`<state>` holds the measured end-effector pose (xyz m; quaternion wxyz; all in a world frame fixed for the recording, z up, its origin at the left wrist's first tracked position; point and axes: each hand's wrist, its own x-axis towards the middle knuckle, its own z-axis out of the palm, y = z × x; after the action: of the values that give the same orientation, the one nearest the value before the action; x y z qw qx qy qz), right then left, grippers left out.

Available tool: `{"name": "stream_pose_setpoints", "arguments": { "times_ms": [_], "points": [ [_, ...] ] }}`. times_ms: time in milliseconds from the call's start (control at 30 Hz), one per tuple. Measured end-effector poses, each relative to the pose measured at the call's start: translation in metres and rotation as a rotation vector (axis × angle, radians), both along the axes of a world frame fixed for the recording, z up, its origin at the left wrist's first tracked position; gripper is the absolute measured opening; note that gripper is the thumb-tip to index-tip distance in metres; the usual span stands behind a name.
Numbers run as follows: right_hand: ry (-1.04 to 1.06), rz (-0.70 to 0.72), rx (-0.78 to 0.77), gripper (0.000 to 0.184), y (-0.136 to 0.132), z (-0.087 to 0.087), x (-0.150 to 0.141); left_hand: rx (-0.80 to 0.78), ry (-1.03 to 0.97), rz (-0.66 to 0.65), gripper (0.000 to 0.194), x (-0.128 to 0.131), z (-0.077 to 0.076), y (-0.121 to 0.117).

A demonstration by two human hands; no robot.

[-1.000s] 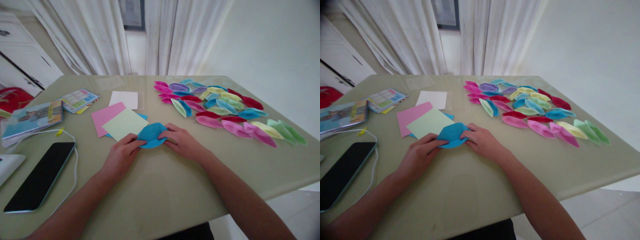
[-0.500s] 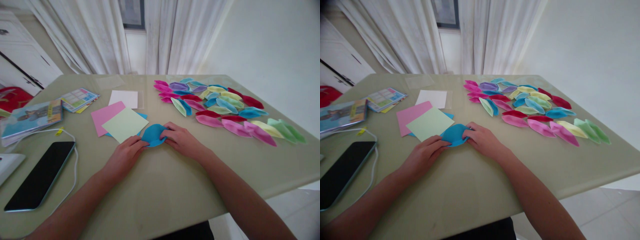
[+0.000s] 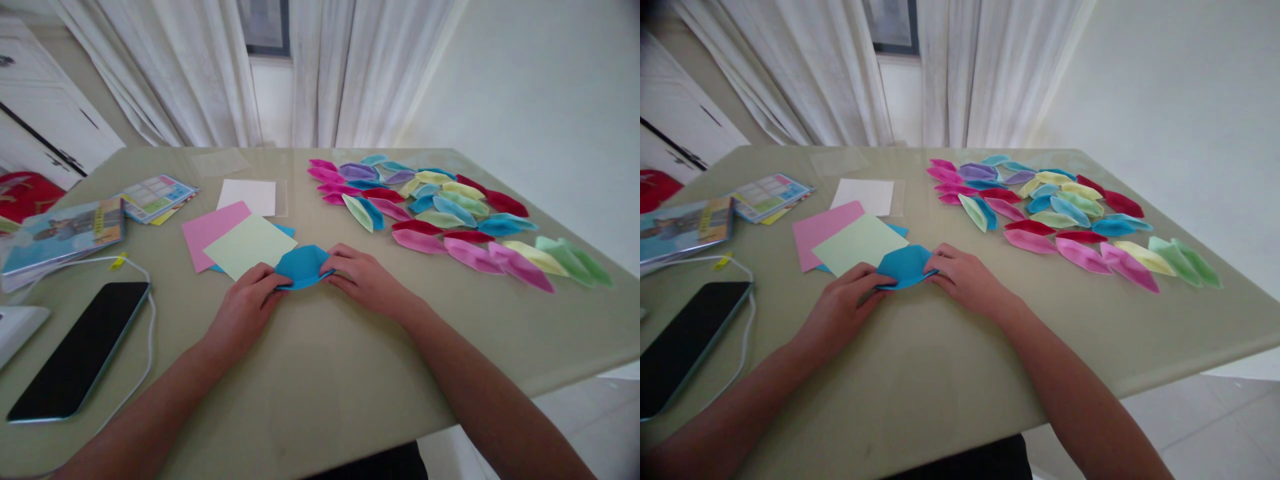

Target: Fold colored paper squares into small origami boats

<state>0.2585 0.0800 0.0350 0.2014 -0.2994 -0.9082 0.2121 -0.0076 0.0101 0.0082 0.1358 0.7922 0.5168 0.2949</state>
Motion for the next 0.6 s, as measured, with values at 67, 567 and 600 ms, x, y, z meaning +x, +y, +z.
{"name": "stream_pose_setpoints", "arguments": {
  "times_ms": [67, 567, 600],
  "points": [
    [0.033, 0.010, -0.020, 0.012, 0.001, 0.000, 0.000, -0.005, -0.010, -0.001, 0.026, 0.002, 0.002, -0.001],
    [0.168, -0.017, -0.121, 0.022, 0.008, 0.004, 0.005, -0.058, -0.212, 0.101, 0.024, 0.005, 0.012, 0.001],
    [0.192, -0.026, -0.156, 0.023, 0.008, 0.006, 0.005, -0.061, -0.236, 0.109, 0.026, 0.006, 0.014, 0.001]
  ]
}}
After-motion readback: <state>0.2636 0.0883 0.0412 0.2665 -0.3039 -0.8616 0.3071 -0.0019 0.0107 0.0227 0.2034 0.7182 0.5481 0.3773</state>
